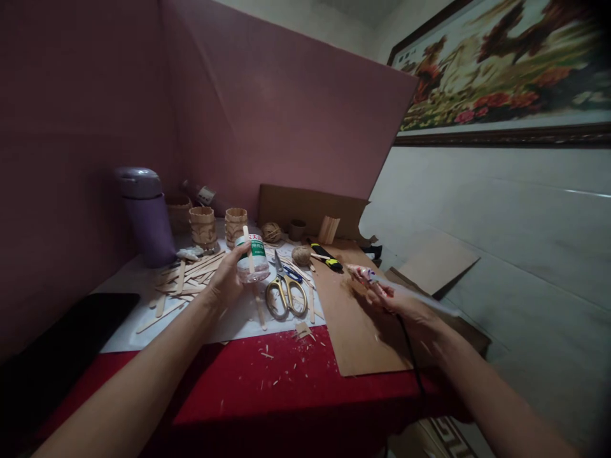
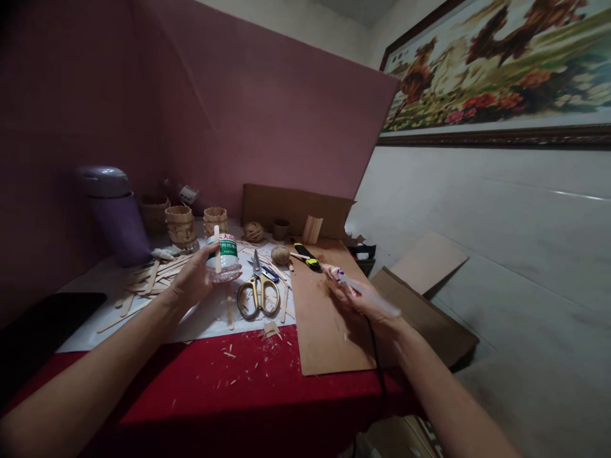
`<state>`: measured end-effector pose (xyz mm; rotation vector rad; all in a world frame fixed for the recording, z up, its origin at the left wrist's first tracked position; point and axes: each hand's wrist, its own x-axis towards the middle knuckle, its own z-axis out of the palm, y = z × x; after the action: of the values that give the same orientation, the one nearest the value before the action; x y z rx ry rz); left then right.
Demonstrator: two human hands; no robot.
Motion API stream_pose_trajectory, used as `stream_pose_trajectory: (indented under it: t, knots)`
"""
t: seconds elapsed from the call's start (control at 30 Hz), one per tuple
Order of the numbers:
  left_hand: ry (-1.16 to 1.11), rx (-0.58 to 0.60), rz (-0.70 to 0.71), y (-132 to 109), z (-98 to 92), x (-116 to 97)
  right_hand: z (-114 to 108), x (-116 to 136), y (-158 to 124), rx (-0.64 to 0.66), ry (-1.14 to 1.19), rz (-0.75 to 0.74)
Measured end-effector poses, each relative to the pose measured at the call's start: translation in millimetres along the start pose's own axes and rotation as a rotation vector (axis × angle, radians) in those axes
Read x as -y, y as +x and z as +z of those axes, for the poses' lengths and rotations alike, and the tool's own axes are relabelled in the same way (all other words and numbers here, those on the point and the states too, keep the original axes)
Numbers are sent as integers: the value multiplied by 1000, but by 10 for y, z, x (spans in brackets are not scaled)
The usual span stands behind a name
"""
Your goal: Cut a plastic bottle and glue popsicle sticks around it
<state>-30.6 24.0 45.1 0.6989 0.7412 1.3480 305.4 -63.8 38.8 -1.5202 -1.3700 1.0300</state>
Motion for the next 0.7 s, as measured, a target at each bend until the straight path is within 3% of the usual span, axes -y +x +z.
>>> stream_pose_trajectory:
  t: [0.13,0.27,0.37,0.53,0.7]
  knots:
    - [11,35,11,14,-20,34,129,161,-101,-7,259,79]
    - [46,139,-22,-15,-28,108,336,301,-185,179,407,128]
    - [78,191,-72,-59,-1,144,485,399,-224,268,429,54]
    - [75,185,-71,-92,32,134,597,560,-229,265,489,-135]
    - [47,159,-61,-100,47,93,663,618,-248,355,522,-72]
